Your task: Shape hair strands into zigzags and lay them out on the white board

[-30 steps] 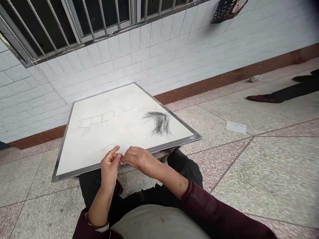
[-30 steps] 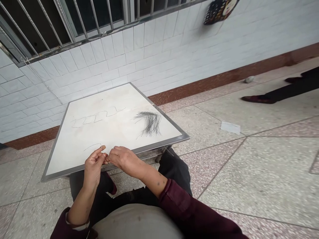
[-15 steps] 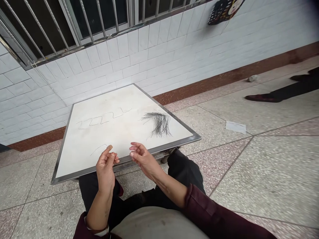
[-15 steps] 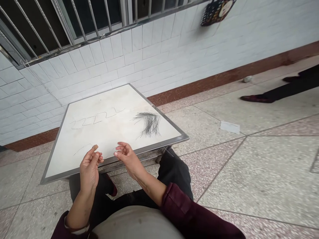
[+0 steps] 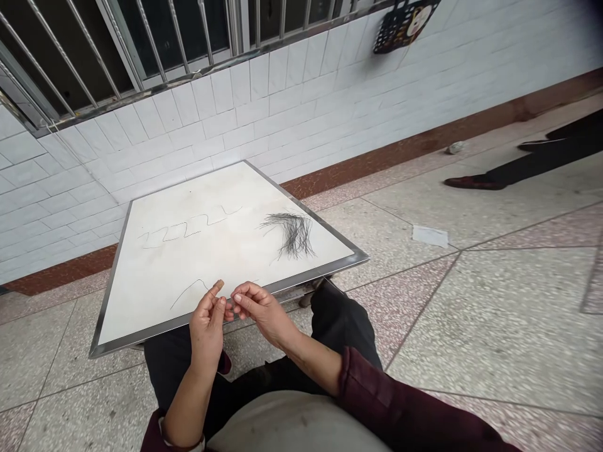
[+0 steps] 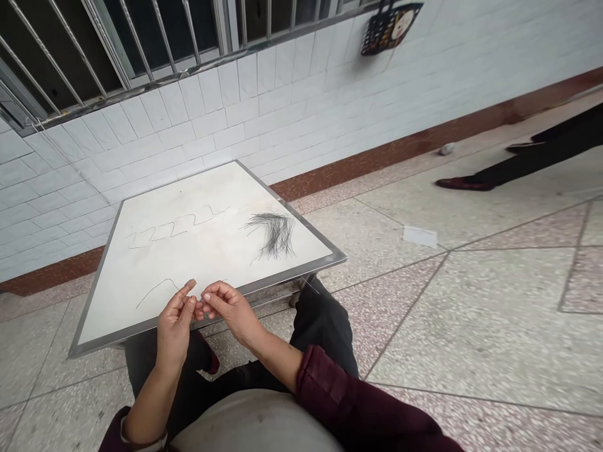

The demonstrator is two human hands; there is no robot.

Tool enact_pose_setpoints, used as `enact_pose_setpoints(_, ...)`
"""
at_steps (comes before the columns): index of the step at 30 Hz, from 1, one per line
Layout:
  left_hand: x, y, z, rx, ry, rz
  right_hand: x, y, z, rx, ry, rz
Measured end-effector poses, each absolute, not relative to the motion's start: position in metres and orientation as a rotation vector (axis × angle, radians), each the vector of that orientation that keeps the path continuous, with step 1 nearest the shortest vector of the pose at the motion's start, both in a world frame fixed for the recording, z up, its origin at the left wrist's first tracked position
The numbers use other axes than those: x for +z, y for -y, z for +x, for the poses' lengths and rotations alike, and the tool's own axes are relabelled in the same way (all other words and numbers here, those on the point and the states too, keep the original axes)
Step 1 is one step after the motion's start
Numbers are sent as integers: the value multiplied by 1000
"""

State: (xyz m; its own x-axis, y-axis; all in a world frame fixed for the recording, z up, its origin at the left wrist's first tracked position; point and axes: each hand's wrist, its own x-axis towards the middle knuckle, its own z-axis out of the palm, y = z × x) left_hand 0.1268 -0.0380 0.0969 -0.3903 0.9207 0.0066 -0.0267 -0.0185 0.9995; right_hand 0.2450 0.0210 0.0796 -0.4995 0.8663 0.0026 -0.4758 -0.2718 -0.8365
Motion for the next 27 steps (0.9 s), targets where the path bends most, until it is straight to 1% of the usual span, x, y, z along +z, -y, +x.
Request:
enact_pose_setpoints(8,104,38,120,1428,-1532,1001,74,-22,247,1928,1020,-541)
enact_pose_setpoints(13,101,38,116,1435,-1527,969,67,-26,247,1878,1029,-565)
enact_pose_setpoints(20,103,36,117,1435,-1512,919,64,-33,254,1761,1208,-610)
enact_pose_setpoints(27,102,35,118,1398,-1499,910,63,-37,261,1715,1307,-638)
